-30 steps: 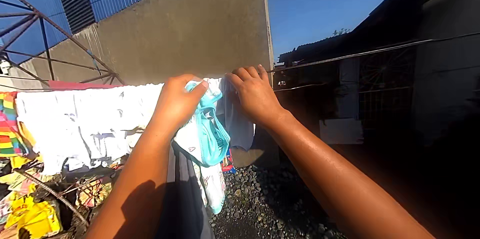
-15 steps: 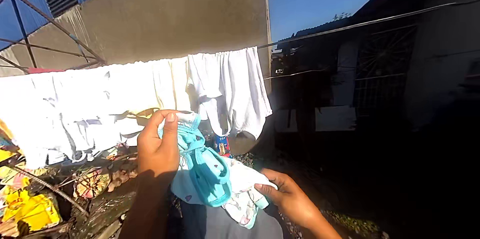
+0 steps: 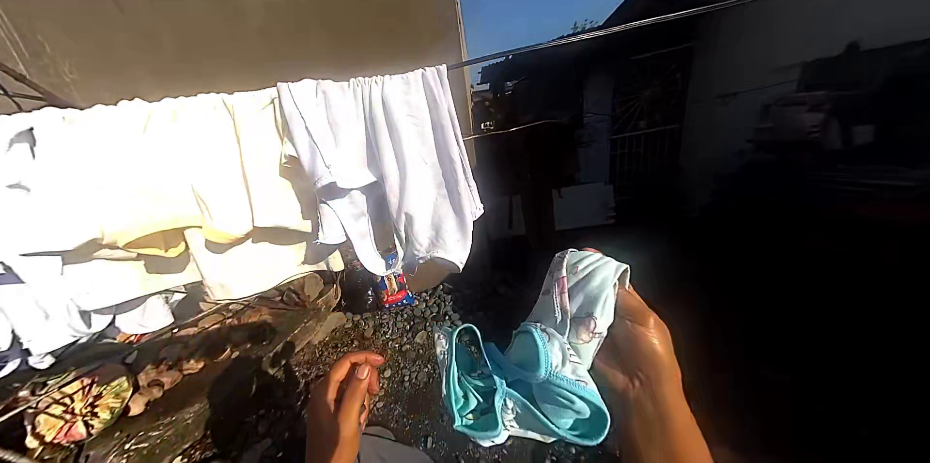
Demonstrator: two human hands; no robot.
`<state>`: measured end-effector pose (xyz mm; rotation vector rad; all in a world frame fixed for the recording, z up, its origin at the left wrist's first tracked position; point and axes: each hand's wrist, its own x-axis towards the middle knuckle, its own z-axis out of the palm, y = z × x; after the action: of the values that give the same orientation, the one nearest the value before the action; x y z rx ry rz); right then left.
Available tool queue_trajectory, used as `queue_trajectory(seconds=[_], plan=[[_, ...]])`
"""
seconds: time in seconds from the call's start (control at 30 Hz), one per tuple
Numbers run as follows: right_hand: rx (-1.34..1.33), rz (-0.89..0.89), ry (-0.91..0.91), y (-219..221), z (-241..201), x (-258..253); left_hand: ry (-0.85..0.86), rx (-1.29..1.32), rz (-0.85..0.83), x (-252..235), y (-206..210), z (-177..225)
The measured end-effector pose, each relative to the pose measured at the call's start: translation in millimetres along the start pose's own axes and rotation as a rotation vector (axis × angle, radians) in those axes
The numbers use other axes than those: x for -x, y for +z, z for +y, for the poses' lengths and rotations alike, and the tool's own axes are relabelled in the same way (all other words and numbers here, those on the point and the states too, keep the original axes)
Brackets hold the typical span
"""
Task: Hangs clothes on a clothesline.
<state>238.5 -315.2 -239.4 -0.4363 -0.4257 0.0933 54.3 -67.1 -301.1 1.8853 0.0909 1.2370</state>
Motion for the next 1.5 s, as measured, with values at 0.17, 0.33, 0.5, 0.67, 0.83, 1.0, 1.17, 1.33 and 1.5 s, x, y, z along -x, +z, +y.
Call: queue_trajectory(seconds=[0.17, 0.33, 0.5, 0.67, 0.83, 1.0, 1.17, 1.33, 1.5], plan=[[0.722, -0.586, 0.052, -5.3, -7.4, -2.1, -0.105, 0.004, -0.075, -2.0, -0.3, -1.9], [1.105, -0.98, 0.131, 20.8, 17.4, 8.6, 0.036, 0.194, -0.583, -19.5, 36.3, 25.0], [1.151, -1.024, 0.171, 18.0, 11.2, 3.4, 0.098, 0.0, -0.702, -36.9, 40.1, 22.8], [1.291, -1.087, 0.17, -22.5, -26.9, -17.1, 0.198, 0.036, -0.598, -60.9, -3.7, 6.3], [1.298, -1.099, 0.134, -48.8, -65.7, -39.9, 0.284, 0.215, -0.78, -83.5, -22.7, 5.7], [1.42, -1.174, 0.093, -54.6, -88.2, -64.2, 0.221, 0.394, -1.17, -93.3, -11.9, 24.5], [0.473, -1.46, 0.035, -83.6, -108.0, -89.6, 0.133, 0.211, -1.055, -98.2, 10.6, 24.8], [-0.039, -1.453, 0.005, -77.9, -140.9, -62.1, 0.172, 0.317, -1.036, -100.1, 50.0, 46.4], [0.632, -1.416, -0.195, -120.6, -193.9, -122.5, 0.331, 0.472, -1.002, -102.0, 65.1, 69.5]])
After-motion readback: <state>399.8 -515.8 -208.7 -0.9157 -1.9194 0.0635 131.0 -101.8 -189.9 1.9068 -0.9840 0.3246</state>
